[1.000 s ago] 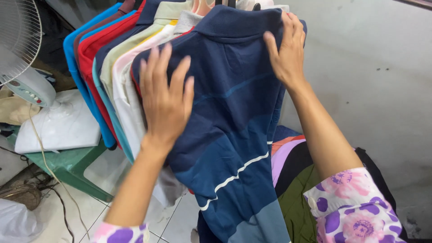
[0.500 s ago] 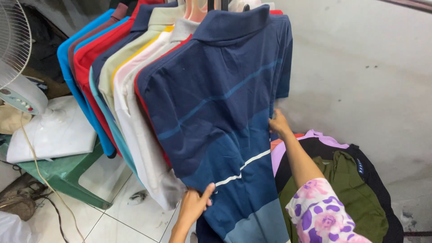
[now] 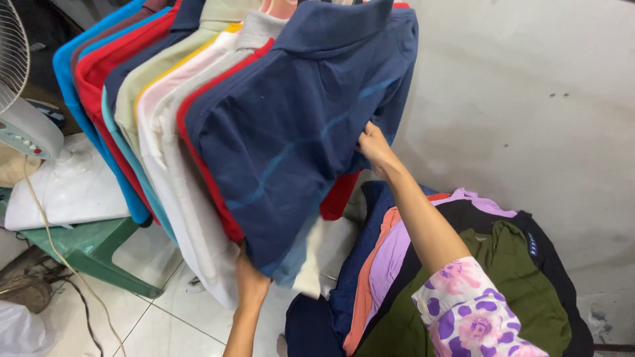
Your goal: Folding a t-shirt and organizing clothes on a garment rack.
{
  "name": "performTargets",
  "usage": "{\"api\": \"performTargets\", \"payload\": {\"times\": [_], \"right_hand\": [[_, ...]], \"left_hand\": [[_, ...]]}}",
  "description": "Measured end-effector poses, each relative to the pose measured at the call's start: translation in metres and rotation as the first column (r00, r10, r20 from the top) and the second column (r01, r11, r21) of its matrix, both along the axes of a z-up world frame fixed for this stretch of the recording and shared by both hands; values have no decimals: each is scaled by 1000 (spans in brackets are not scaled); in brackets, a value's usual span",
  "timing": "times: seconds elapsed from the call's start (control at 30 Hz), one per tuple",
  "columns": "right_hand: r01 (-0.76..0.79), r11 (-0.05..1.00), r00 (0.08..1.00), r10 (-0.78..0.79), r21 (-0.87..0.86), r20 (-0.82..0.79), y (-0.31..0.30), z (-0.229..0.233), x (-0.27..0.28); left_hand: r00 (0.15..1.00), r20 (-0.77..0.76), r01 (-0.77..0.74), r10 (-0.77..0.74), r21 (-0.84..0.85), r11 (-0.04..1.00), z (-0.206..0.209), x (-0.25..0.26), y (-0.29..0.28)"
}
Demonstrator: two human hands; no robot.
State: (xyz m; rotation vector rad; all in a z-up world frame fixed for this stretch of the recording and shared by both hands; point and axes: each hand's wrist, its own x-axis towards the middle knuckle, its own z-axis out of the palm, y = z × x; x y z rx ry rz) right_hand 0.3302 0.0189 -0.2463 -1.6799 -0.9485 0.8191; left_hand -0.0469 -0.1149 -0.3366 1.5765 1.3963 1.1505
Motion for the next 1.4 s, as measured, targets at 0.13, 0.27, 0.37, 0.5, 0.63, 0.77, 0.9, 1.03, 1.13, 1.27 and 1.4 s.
{"api": "performTargets", "payload": {"times": [0.13,0.27,0.37,0.5,0.63,0.77,0.9,1.03,1.13,1.27,1.4], "right_hand": [[-20,999,999,22,34,-47,-13,3,-17],[168,986,976,-167,-4,-138,-18,-27,2],[228,971,968,-219,70,-121,-21,-12,-6],[184,976,983,-181,119,-32,-24,30,-28],[217,966,975,-222,142,21,-7,8,-4],[356,914,934,-356,196,-35,21,-58,57],[185,980,937,-153,72,-313,14,-63,55],[-3,993,861,62,117,-505,-12,-14,11],[-259,958,792,285,124,-541,-11,-14,14],[180,978,850,-100,107,-517,8,-41,43],[70,998,857,-64,-8,-512,7,-64,42]], "left_hand": [[968,-250,-58,-33,-350,935,21,-5,-13],[950,-281,-145,139,-3,989,2,2,-20],[964,-238,-136,117,-67,988,17,17,-21],[990,-12,-143,143,-16,990,37,36,-13],[920,161,-341,358,-122,932,-4,27,-3],[812,454,-321,366,-174,931,15,15,-6],[920,202,-302,335,-179,936,29,16,-6],[935,281,-158,215,-210,965,40,19,-11],[815,499,-105,295,-374,922,19,10,-5],[662,701,-108,264,-259,960,2,-7,-2],[705,661,-41,258,-325,945,24,7,-8]]}}
